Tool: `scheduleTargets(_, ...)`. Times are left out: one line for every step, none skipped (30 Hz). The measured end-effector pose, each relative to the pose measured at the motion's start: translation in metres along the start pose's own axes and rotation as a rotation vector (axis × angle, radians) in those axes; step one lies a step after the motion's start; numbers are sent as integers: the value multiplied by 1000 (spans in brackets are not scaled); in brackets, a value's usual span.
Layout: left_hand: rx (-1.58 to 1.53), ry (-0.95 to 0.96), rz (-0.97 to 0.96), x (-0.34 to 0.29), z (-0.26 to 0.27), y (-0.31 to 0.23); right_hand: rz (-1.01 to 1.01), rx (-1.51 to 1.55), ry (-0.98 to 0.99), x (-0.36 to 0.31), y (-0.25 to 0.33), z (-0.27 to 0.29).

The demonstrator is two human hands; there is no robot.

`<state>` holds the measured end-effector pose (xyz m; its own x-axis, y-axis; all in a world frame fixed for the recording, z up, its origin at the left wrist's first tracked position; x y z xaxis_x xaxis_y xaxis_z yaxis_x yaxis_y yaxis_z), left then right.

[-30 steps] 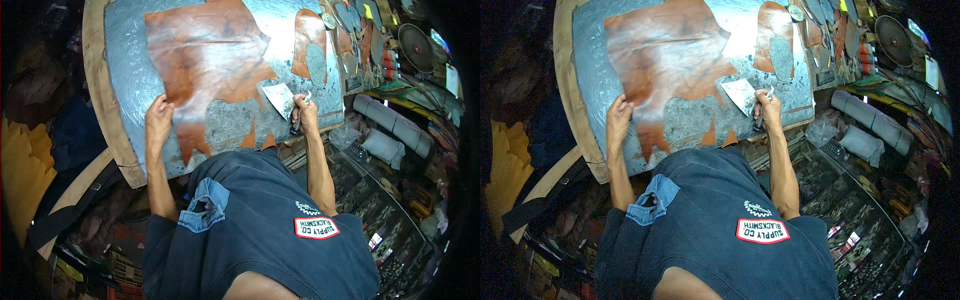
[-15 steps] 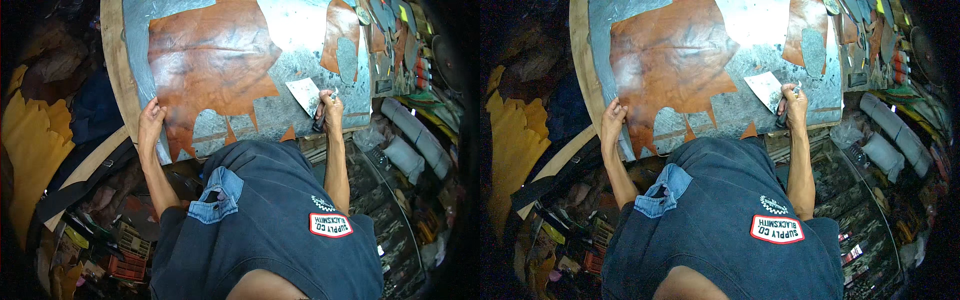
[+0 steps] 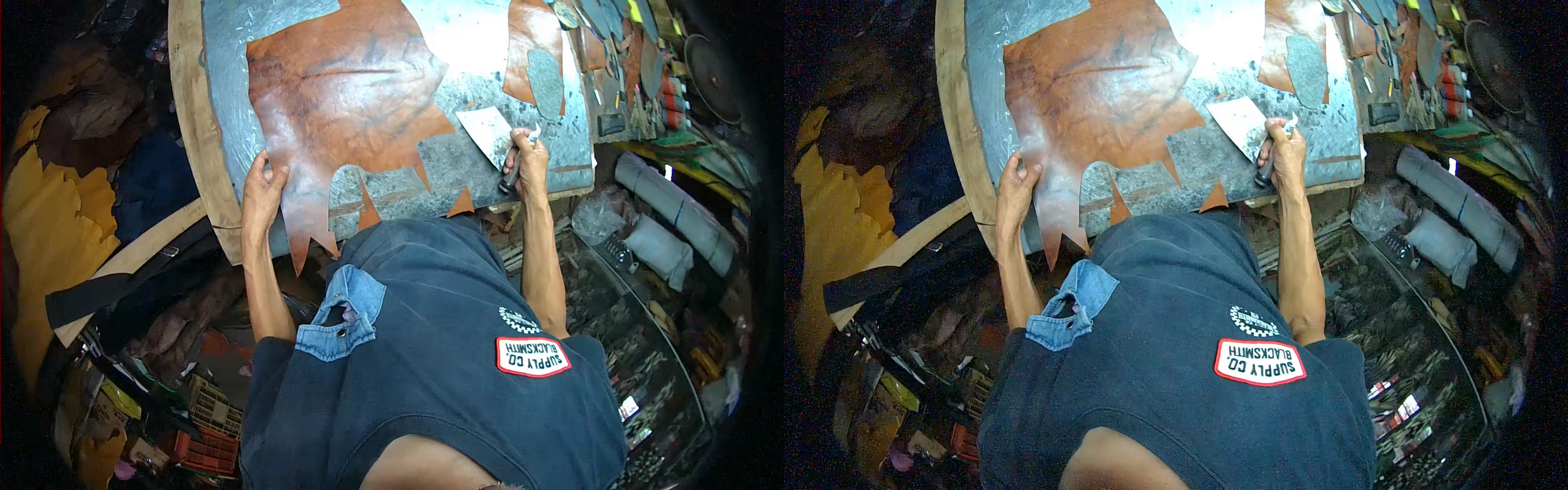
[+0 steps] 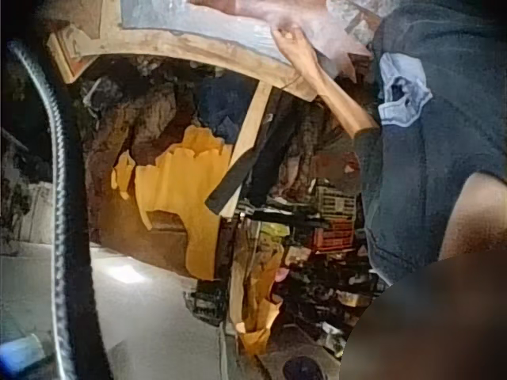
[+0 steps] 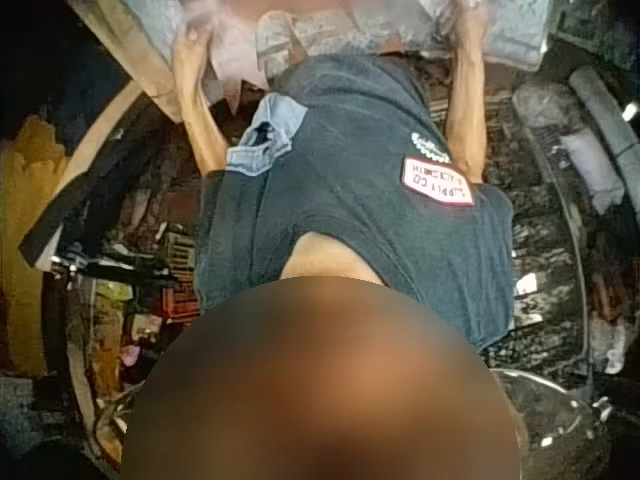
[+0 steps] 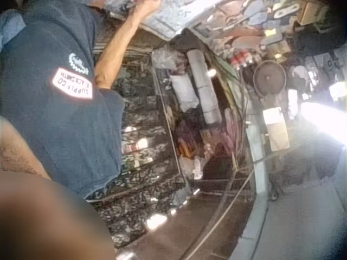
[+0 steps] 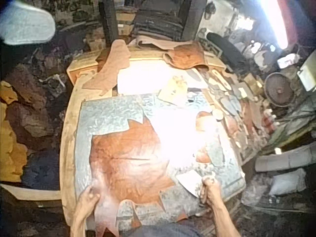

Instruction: Cutting out patterns from a piece of brown leather using a sharp hand-held metal tool and stencils.

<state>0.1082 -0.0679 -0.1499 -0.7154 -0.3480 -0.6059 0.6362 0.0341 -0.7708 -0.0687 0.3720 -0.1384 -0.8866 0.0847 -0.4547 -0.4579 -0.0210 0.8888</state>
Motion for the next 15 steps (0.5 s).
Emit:
scheduleTargets(-7,9,-4,3,-3,3,7,-6,-7,0,0,0)
scheduleTargets(-25,13,-28,8,-8,5,37,43,0,-1,-1,1)
scheduleTargets(-42,17,-55,10,-12,5,70,93,9,1,0,4)
scheduleTargets(-52,31,-60,11,-15,7,71,141,33,3,-6,11)
scheduleTargets(-79,30,-73,15,-16,9,70,148,6,1,-5,16)
scheduleTargets(-107,29,-84,18,-18,11,85,124,-23,-4,-3,23)
scheduleTargets(-134,28,-95,22,-20,13,100,99,-51,-8,0,31)
scheduleTargets(-181,39,-99,21,-20,9,111,96,-64,-12,2,39)
scheduleTargets(-185,52,-107,22,-21,6,107,29,-104,-15,4,50)
scheduleTargets(-153,24,-131,24,-21,3,101,-37,-142,-16,7,61)
scheduleTargets(-118,-12,-151,24,-17,3,117,-117,-174,-16,11,69)
scheduleTargets(-139,-31,-202,28,-14,0,125,-172,-225,-17,13,77)
scheduleTargets(-139,-34,-205,24,-11,1,133,-225,-274,-17,15,84)
scheduleTargets(80,-153,-194,15,-11,-18,141,-219,-282,-16,15,93)
scheduleTargets(297,-290,-179,6,-11,-33,269,-553,-335,-14,21,98)
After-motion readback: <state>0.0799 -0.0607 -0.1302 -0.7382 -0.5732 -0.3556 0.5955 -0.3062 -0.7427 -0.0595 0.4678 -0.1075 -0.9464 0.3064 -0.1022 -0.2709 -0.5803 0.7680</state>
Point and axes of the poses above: each hand's wrist, its own x-axis towards the middle knuckle, its own z-axis out of the back of the hand, y = z × x, the point moved 4 cm from there along x, towards the middle knuckle, and after that the axes turned 4 degrees about z, right-handed, at the moved point
